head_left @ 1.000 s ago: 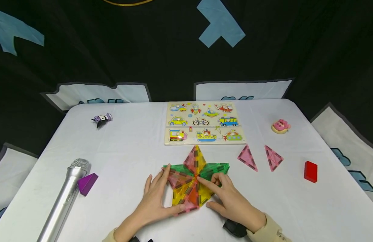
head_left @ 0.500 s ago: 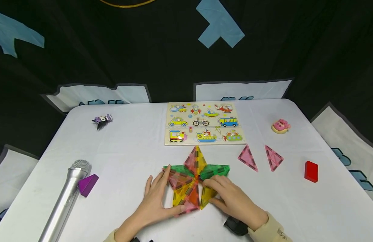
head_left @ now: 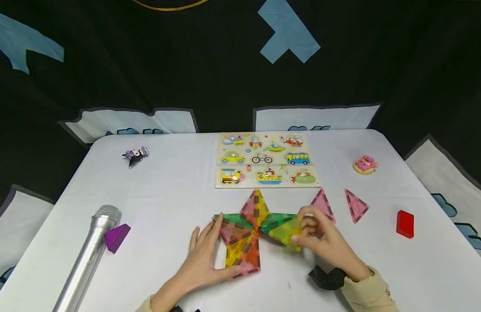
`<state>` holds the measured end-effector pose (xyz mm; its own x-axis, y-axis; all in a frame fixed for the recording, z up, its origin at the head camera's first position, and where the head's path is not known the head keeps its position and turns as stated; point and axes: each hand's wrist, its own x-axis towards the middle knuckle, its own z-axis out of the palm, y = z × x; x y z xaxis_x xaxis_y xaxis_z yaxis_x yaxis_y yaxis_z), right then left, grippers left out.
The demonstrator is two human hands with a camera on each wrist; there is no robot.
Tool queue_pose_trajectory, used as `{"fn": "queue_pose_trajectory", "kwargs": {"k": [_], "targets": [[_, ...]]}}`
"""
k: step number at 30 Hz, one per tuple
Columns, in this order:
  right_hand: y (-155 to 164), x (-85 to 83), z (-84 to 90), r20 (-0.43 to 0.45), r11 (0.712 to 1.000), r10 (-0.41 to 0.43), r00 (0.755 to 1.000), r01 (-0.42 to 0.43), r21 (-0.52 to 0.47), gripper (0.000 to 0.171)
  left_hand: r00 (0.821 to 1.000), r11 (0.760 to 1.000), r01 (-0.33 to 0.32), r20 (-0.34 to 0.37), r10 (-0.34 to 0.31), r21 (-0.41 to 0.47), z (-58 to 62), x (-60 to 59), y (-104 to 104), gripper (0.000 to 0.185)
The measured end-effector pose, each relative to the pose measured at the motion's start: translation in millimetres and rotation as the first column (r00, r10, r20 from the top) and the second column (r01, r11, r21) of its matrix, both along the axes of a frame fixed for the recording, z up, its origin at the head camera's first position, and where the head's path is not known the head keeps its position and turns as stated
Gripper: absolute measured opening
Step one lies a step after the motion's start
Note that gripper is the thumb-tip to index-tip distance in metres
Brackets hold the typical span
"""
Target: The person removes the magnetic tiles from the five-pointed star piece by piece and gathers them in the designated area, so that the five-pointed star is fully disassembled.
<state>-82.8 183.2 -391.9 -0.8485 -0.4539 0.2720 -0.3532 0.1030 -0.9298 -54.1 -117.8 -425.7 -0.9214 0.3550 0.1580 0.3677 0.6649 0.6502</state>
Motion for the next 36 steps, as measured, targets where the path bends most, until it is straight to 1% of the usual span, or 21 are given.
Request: {"fn": "queue_pose_trajectory", "kwargs": {"k": [1,2,3,4,6,8,9,11,13,14,16,20,23,25,28,30,31,32,33,35,36], "targets": [[4,-4.6,2.0,0.015,0.995,-0.083,0.996,0.083,-0.045,0.037,1.0,1.0,-0.001,-0.001,0.001,-0.002,-0.1,-0.1,0,0.114],[8,-9.8,3.4,0.029,0.983,-0.173,0.984,0.175,-0.063,0.038,1.0,1.0,-0.002,-0.001,0.002,-0.003,-0.1,-0.1,1,0.115],[11,-15.7,3.9,0.039,0.964,-0.254,0.966,0.256,-0.065,0.039,1.0,1.0,-0.003,-0.002,0.003,-0.004,-0.3,-0.1,1,0.115],[14,-21.4,3.4,0.051,0.945,-0.319,0.946,0.322,-0.056,0.04,1.0,1.0,-0.004,-0.001,0.004,-0.005,-0.3,0.0,1,0.115],[18,-32.3,0.3,0.075,0.908,-0.418,0.905,0.418,0.012,0.04,1.0,1.0,-0.007,-0.002,0.007,-0.007,-0.7,0.2,1,0.114],[20,-40.6,-5.9,0.078,0.884,-0.464,0.882,0.455,0.109,0.041,1.0,1.0,-0.005,0.002,0.005,-0.008,-1.2,0.8,0,0.114],[20,-43.5,-9.3,0.07,0.874,-0.473,0.878,0.457,0.164,0.041,1.0,1.0,-0.003,0.003,0.003,-0.007,-1.5,1.1,0,0.114],[20,-47.0,-16.6,0.037,0.853,-0.474,0.88,0.448,0.268,0.04,1.0,1.0,0.002,0.004,-0.002,-0.005,-2.2,1.6,0,0.114],[18,-47.9,-22.0,-0.018,0.828,-0.462,0.886,0.439,0.348,0.039,1.0,1.0,0.007,0.005,-0.007,-0.004,-2.5,1.6,0,0.114],[17,-48.0,-23.7,-0.044,0.817,-0.456,0.889,0.437,0.376,0.039,1.0,1.0,0.007,0.003,-0.007,-0.007,-2.4,1.5,0,0.114],[15,-48.0,-25.6,-0.071,0.81,-0.441,0.895,0.43,0.398,0.04,1.0,1.0,0.004,-0.001,-0.004,-0.014,-1.7,0.9,0,0.114],[12,-47.9,-27.2,-0.079,0.812,-0.416,0.906,0.409,0.416,0.049,1.0,1.0,-0.003,0.001,0.003,-0.02,-1.0,0.0,0,0.113],[13,-46.8,-28.8,-0.072,0.824,-0.401,0.913,0.393,0.408,0.053,1.0,1.0,-0.006,0.006,0.006,-0.018,-1.7,0.4,0,0.113],[12,-44.6,-28.0,-0.075,0.826,-0.406,0.911,0.401,0.395,0.05,1.0,1.0,-0.007,0.005,0.007,-0.02,-2.1,0.7,0,0.113],[10,-39.2,-22.9,-0.085,0.828,-0.436,0.896,0.437,0.352,0.042,1.0,1.0,-0.003,0.003,0.003,-0.013,-2.2,0.6,0,0.113],[5,-32.8,-17.7,-0.093,0.841,-0.447,0.89,0.454,0.294,0.037,1.0,1.0,0.005,-0.009,-0.006,-0.005,-2.6,0.3,0,0.11],[1,-28.9,-15.2,-0.102,0.854,-0.439,0.893,0.45,0.26,0.035,1.0,1.0,0.01,-0.02,-0.01,0.0,-2.9,0.0,-1,0.108],[-3,-24.6,-12.6,-0.116,0.87,-0.418,0.901,0.434,0.236,0.033,0.999,1.0,0.014,-0.03,-0.014,0.005,-3.1,-0.2,-1,0.105],[-9,-19.6,-10.1,-0.124,0.889,-0.382,0.916,0.4,0.221,0.032,0.999,1.0,0.017,-0.041,-0.017,0.009,-3.3,-0.3,-1,0.102],[-22,-7.8,-6.1,-0.119,0.934,-0.259,0.958,0.28,0.222,0.031,0.998,1.0,0.022,-0.06,-0.021,0.012,-3.8,-0.8,-2,0.097],[-29,-2.0,-4.9,-0.104,0.946,-0.19,0.976,0.211,0.246,0.033,0.998,1.0,0.022,-0.066,-0.021,0.014,-3.6,-0.9,-2,0.096]]}}
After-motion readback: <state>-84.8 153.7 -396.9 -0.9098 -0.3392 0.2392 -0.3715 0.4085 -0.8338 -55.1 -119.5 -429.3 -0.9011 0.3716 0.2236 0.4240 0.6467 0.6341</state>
